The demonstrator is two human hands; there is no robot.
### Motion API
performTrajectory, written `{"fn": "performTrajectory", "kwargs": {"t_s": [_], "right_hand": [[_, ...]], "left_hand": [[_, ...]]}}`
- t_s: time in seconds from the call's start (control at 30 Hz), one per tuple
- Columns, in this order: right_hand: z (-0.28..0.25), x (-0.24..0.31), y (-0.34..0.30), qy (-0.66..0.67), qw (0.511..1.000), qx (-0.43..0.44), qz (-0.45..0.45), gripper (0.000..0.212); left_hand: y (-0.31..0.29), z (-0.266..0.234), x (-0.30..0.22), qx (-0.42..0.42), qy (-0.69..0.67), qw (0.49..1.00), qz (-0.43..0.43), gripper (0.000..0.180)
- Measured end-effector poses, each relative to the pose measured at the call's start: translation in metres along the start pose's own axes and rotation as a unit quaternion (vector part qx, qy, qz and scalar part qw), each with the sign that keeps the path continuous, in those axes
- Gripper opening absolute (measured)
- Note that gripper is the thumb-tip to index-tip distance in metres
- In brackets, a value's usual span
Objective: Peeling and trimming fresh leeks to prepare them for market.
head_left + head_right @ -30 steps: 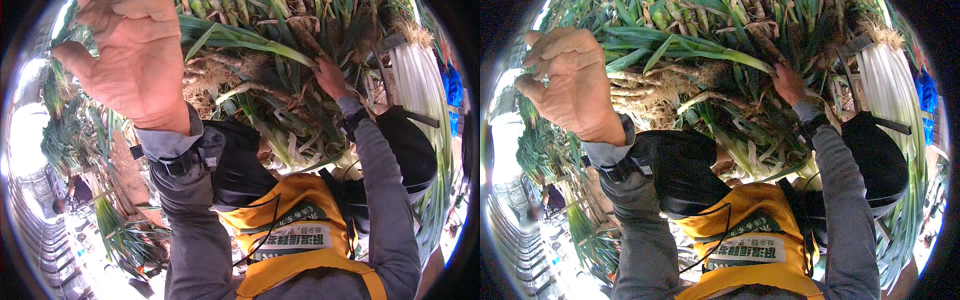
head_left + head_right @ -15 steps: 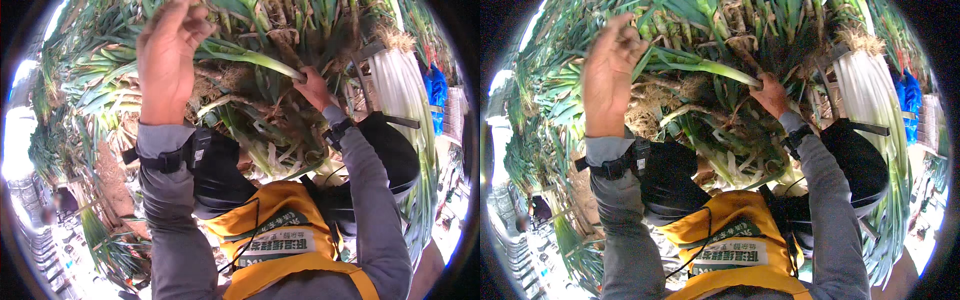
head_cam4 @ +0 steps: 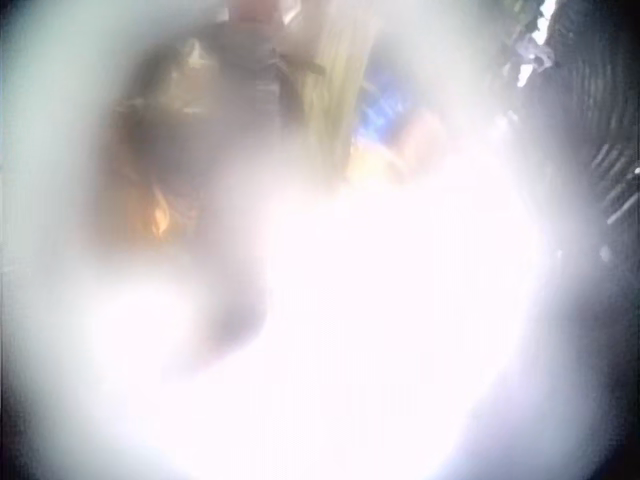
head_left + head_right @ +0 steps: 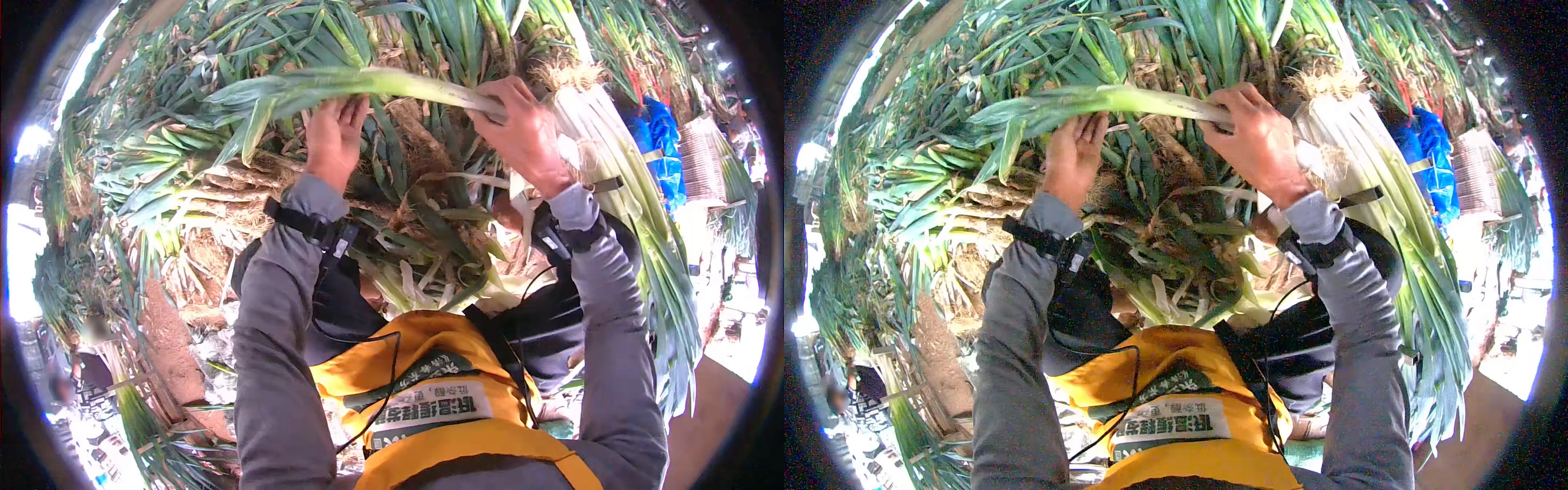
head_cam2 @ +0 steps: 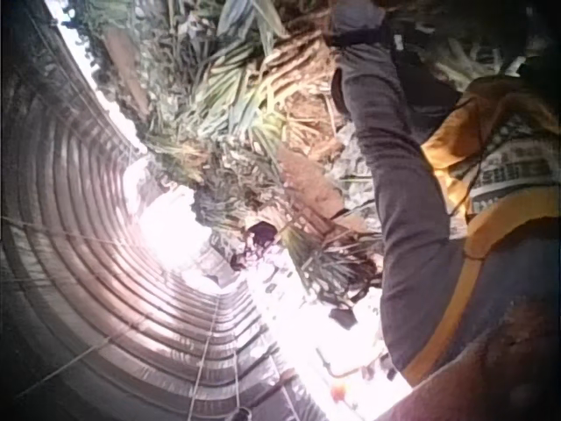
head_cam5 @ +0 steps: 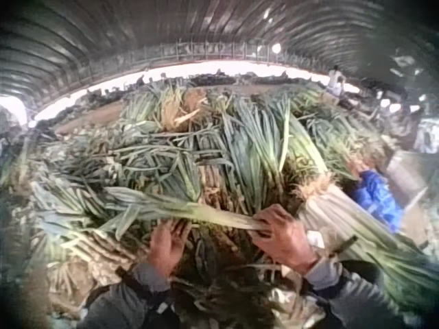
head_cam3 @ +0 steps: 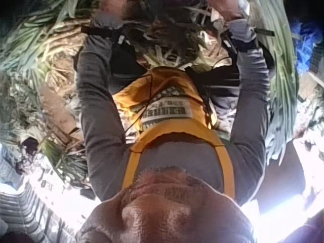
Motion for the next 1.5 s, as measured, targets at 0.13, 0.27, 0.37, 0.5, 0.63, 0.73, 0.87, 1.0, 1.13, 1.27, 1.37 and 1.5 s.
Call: {"fn": "performTrajectory", "kwargs": {"t_s": [0.13, 0.27, 0.37, 0.5, 0.63, 0.73, 0.87, 1.0, 1.13, 1.27, 1.37, 1.5], "right_hand": [[-0.033, -0.001, -0.013, 0.060, 0.994, -0.044, 0.080, 0.032], [-0.015, -0.019, -0.038, 0.172, 0.963, -0.053, 0.199, 0.030], [0.018, -0.010, -0.054, 0.302, 0.918, -0.023, 0.256, 0.018], [0.078, 0.008, -0.076, 0.515, 0.789, 0.069, 0.328, 0.022], [0.104, 0.033, -0.065, 0.392, 0.858, 0.197, 0.267, 0.039], [0.115, 0.045, -0.033, 0.333, 0.903, 0.169, 0.213, 0.046], [0.112, 0.076, 0.032, 0.259, 0.960, 0.062, 0.082, 0.041], [0.113, 0.080, 0.045, 0.212, 0.976, 0.014, 0.051, 0.031], [0.122, 0.075, 0.037, 0.289, 0.952, 0.055, 0.087, 0.034], [0.124, 0.088, 0.054, 0.231, 0.966, 0.086, 0.079, 0.039], [0.120, 0.097, 0.057, 0.171, 0.984, 0.054, 0.019, 0.038], [0.119, 0.079, 0.032, 0.239, 0.955, 0.115, 0.131, 0.031]], "left_hand": [[-0.018, 0.052, -0.025, 0.121, -0.066, 0.990, 0.031, 0.033], [-0.036, 0.091, -0.062, 0.189, -0.059, 0.972, 0.125, 0.042], [-0.048, 0.106, -0.081, 0.210, -0.030, 0.960, 0.186, 0.040], [-0.033, 0.112, -0.091, 0.273, -0.003, 0.955, 0.116, 0.033], [0.005, 0.075, -0.094, 0.211, -0.045, 0.973, 0.088, 0.028], [0.000, 0.072, -0.092, 0.242, -0.017, 0.964, 0.106, 0.035], [-0.007, 0.070, -0.078, 0.217, 0.029, 0.974, 0.064, 0.037], [-0.008, 0.052, -0.097, 0.153, 0.047, 0.980, 0.118, 0.038], [0.004, 0.038, -0.121, 0.126, 0.043, 0.977, 0.164, 0.046], [-0.006, 0.036, -0.104, 0.116, 0.056, 0.986, 0.107, 0.046], [-0.011, 0.041, -0.108, 0.123, 0.095, 0.978, 0.136, 0.045], [0.013, -0.001, -0.134, -0.031, 0.056, 0.984, 0.166, 0.038]]}}
Point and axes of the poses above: each hand's wrist, its own y-axis towards the middle knuckle, its own z-axis out of the palm, x = y × z, the point moved 10 cm from there along y, towards the middle knuckle, and after that the axes turned 9 degrees about -x, right-handed, at the moved point
